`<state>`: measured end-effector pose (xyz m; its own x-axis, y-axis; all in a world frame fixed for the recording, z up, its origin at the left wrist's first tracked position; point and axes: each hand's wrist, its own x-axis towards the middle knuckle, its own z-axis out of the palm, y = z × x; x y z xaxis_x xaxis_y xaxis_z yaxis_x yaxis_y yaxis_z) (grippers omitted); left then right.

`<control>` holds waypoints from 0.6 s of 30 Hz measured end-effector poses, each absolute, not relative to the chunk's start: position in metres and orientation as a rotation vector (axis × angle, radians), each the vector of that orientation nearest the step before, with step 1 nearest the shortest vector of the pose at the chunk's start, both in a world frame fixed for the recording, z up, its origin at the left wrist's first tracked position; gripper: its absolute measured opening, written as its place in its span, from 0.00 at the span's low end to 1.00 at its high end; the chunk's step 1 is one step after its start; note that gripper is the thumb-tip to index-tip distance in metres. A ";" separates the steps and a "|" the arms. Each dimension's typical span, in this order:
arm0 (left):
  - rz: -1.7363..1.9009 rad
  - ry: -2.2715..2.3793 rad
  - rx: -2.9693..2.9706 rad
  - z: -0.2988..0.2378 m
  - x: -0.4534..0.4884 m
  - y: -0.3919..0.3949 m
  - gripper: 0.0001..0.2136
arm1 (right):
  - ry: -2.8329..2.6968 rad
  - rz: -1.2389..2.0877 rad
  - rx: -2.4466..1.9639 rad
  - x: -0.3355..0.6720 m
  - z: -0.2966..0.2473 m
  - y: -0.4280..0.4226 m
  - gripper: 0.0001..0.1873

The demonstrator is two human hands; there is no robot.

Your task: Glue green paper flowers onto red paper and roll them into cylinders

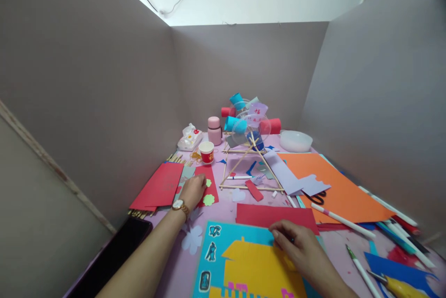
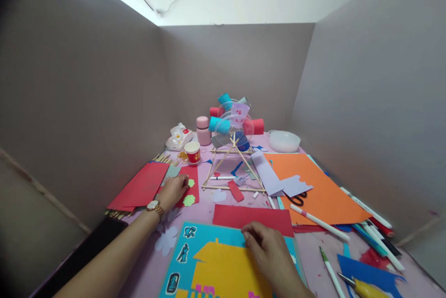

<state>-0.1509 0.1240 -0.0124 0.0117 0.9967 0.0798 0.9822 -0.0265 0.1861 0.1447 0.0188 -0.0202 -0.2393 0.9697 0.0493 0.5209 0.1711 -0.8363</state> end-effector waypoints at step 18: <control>0.497 2.135 2.104 -0.005 -0.160 0.122 0.13 | -1.812 0.940 -1.418 0.145 -0.020 0.018 0.15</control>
<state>-0.1602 0.1221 -0.0050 -0.0380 0.9875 0.1533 0.9537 -0.0100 0.3007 0.1450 0.0181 -0.0202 -0.2088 0.9762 0.0581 0.5149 0.1603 -0.8421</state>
